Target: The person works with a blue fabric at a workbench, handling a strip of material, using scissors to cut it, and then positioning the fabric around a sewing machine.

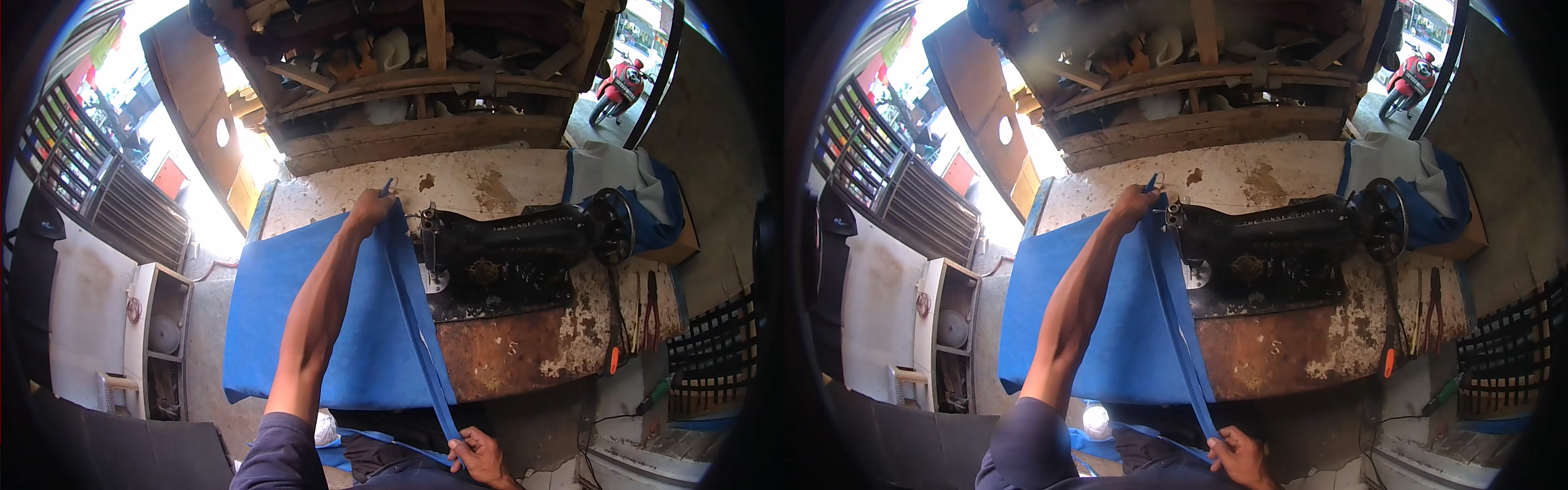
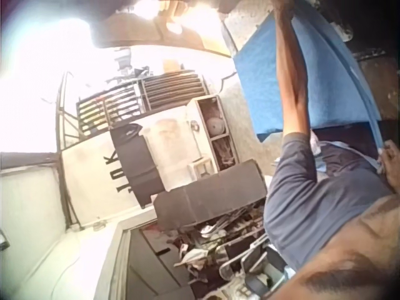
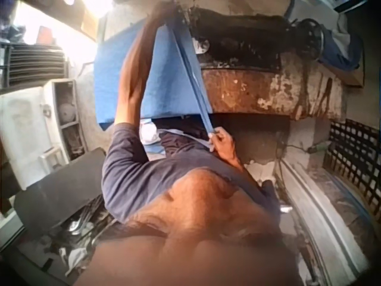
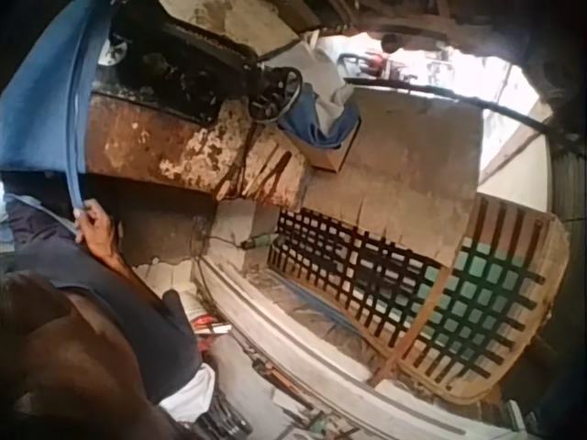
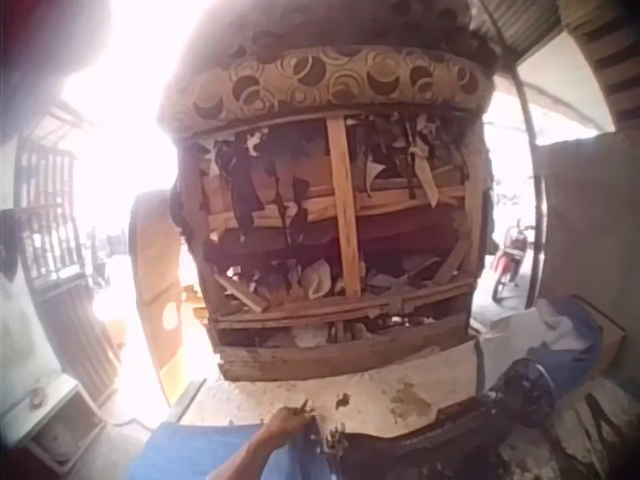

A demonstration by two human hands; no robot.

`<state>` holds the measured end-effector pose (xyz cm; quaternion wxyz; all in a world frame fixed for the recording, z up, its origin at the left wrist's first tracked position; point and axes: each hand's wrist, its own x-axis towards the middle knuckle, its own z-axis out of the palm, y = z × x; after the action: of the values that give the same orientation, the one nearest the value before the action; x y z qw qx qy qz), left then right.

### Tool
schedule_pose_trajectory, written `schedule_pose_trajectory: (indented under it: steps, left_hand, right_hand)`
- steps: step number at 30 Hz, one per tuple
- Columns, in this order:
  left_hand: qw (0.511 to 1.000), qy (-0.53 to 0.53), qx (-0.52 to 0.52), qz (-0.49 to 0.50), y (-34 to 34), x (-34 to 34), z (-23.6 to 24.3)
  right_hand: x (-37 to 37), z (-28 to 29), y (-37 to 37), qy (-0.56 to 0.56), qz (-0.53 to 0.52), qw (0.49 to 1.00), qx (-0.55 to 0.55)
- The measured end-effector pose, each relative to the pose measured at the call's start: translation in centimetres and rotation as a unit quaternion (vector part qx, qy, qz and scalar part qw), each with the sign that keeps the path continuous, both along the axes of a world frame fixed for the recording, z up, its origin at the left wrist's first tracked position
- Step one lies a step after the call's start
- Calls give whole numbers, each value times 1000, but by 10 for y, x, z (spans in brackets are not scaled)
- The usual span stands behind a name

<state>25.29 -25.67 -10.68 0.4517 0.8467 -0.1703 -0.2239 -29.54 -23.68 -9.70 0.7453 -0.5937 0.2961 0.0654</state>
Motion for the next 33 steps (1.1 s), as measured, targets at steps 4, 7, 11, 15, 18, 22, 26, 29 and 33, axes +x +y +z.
schedule_pose_trajectory:
  steps: [4, 7, 11, 15, 18, 22, 26, 29, 33]
  left_hand:
    - [978, 120, -169, -26, 6, 3, 0]
    - [995, -73, -63, 14, 5, -4, -6]
    - [942, -327, 75, 7, 10, -15, -18]
    - [941, -322, 75, 77, 13, 2, -27]
    - [946, -294, 47, 130, 10, 39, -33]
    - [916, -358, 128, 127, 10, 91, -44]
    - [892, -396, 187, 110, 8, 118, -50]
    - [883, -389, 241, 105, 4, 118, -47]
    - [851, -435, 278, 100, 2, 109, -42]
  right_hand:
    - [-9, -5, -11, 20, 28, 999, 9]
    - [-15, -11, -14, 31, 30, 999, 17]
    - [-14, -14, -11, 24, 21, 999, 25]
    - [3, -6, -16, 21, -8, 999, 29]
    - [21, 2, -26, 8, -57, 998, 17]
    - [39, 12, -33, 13, -91, 996, -16]
    - [44, 13, -31, 58, -96, 993, -37]
    - [39, 12, -28, 62, -138, 985, -77]
    - [26, 11, -34, 43, -202, 972, -114]
